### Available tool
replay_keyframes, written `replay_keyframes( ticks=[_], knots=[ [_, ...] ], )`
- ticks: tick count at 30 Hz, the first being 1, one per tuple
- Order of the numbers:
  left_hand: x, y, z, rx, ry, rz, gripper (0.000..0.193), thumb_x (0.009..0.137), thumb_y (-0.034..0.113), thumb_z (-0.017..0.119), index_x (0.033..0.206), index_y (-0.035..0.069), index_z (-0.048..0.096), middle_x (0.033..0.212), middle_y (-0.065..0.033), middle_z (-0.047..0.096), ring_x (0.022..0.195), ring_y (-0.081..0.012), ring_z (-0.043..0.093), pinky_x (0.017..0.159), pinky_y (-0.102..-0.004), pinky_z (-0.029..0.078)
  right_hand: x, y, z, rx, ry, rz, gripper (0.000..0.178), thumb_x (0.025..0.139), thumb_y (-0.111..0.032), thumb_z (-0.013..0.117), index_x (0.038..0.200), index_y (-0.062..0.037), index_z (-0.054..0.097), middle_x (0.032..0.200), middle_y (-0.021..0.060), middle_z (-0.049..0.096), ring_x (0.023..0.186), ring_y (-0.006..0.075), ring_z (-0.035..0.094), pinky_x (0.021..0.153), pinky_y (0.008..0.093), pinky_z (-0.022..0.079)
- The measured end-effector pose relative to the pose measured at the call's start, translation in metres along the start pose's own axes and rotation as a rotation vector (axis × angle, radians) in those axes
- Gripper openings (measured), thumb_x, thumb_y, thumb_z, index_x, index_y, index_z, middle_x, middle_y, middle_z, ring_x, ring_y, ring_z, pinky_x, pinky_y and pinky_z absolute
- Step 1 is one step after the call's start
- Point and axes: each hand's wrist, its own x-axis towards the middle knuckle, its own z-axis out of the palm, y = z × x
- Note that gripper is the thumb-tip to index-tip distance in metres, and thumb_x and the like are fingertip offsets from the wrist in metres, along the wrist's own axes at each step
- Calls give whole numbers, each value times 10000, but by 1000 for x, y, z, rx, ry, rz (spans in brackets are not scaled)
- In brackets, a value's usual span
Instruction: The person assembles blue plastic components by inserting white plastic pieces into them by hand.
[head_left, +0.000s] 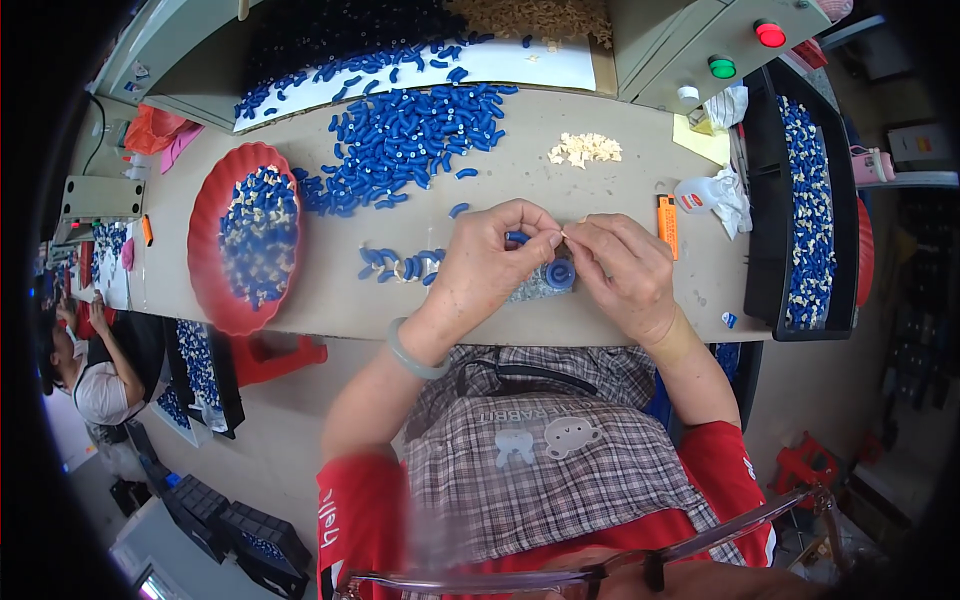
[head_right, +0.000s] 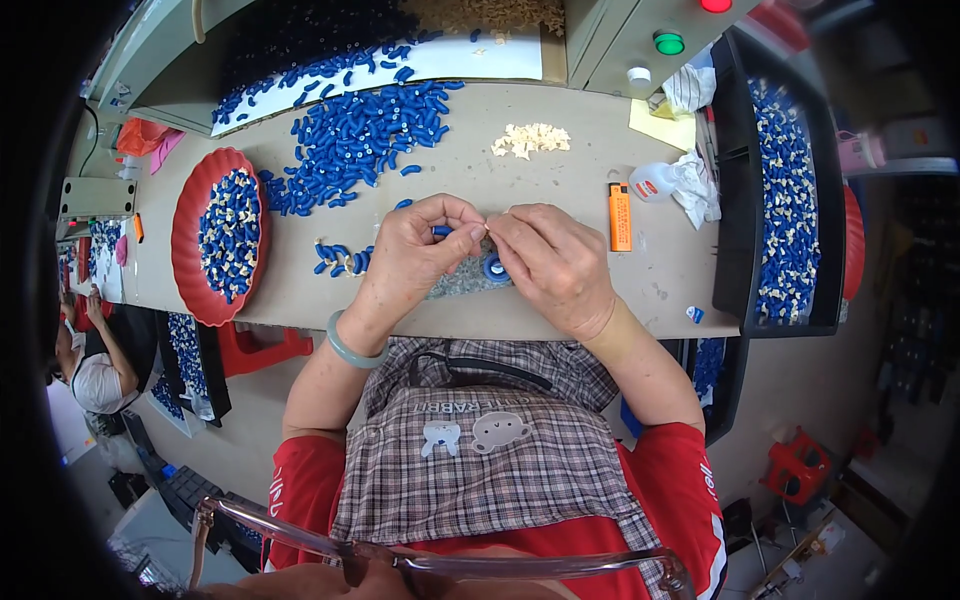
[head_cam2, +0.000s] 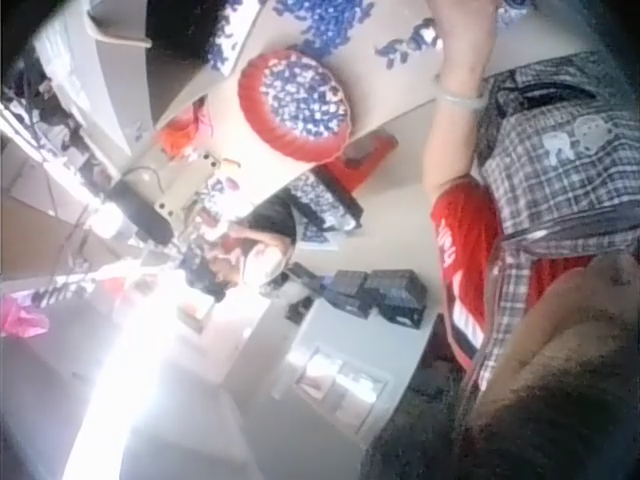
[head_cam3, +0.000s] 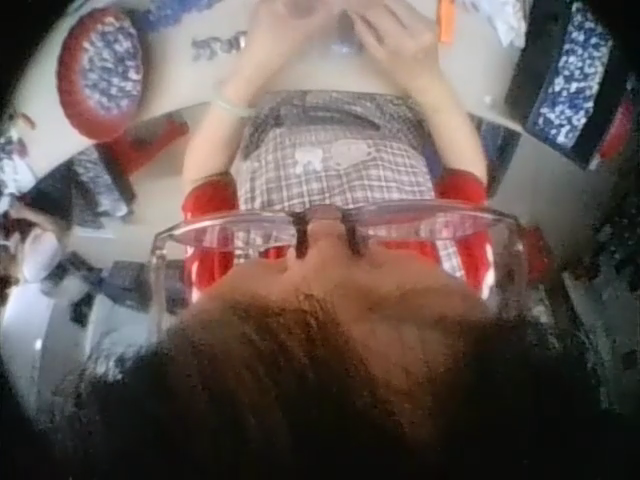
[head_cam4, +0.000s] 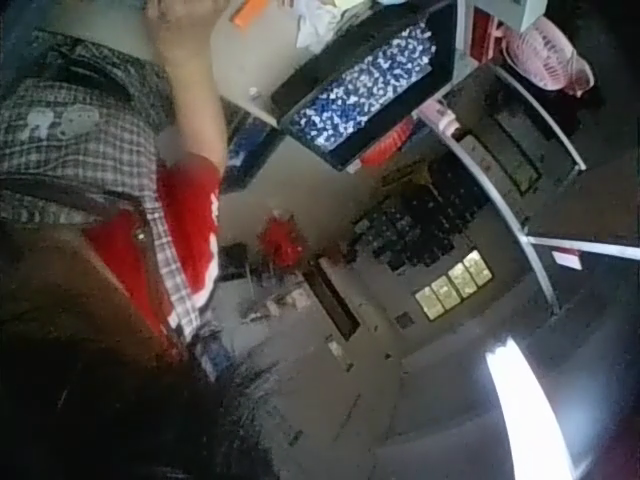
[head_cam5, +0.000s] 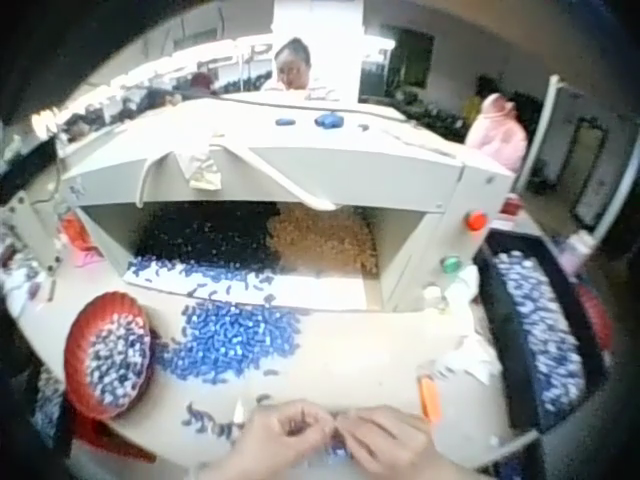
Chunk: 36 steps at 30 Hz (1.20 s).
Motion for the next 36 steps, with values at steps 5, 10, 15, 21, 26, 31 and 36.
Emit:
replay_keyframes(
  ticks=[5,10,15,21,26,31,36],
  knots=[
    [-2,0,4,37,15,-33,102,926,58,690,973,-32,698,845,-32,707,773,-66,642,687,-226,536,-3,-2,1,-12,17,-9,213,751,7,774,950,-21,706,857,95,686,731,243,699,627,333,581],
    [-5,-1,3,-51,-48,-58,162,922,17,658,1081,-12,639,936,-53,709,802,-57,618,693,-211,511,-6,-1,-1,56,10,77,193,754,34,771,923,-16,693,829,96,694,714,242,698,613,331,574],
    [-7,-13,-14,-433,-149,17,251,977,-34,464,1206,70,468,1093,-128,685,815,-67,538,720,-198,437,-13,3,-10,109,-73,175,178,765,58,758,912,-7,681,827,105,701,706,246,700,611,330,568],
    [-16,-9,-19,-332,-86,-5,285,919,-83,396,1119,53,547,1263,-250,643,874,-111,594,774,-242,477,-36,11,-8,80,-169,63,204,761,48,759,943,1,682,833,111,699,731,250,707,629,331,580],
    [-22,-5,-25,-311,-88,22,205,970,-59,444,1074,9,608,1323,-282,606,944,-144,652,839,-243,504,-43,10,-8,25,-149,-50,215,739,36,772,938,7,698,861,105,689,743,249,709,643,339,592],
    [-25,-5,-25,-427,-45,-24,153,986,-45,484,1036,-6,624,1332,-288,597,1010,-196,700,892,-259,545,-43,13,-6,-7,-146,-134,211,732,9,770,934,8,706,862,99,676,744,237,709,649,336,595],
    [-26,-8,-31,-454,-24,-8,155,992,-25,535,1088,-32,656,1251,-268,652,994,-210,718,876,-277,582,-43,14,-9,-23,-187,-184,198,746,-11,738,939,16,707,879,102,671,757,229,710,645,330,592]
  ],
)
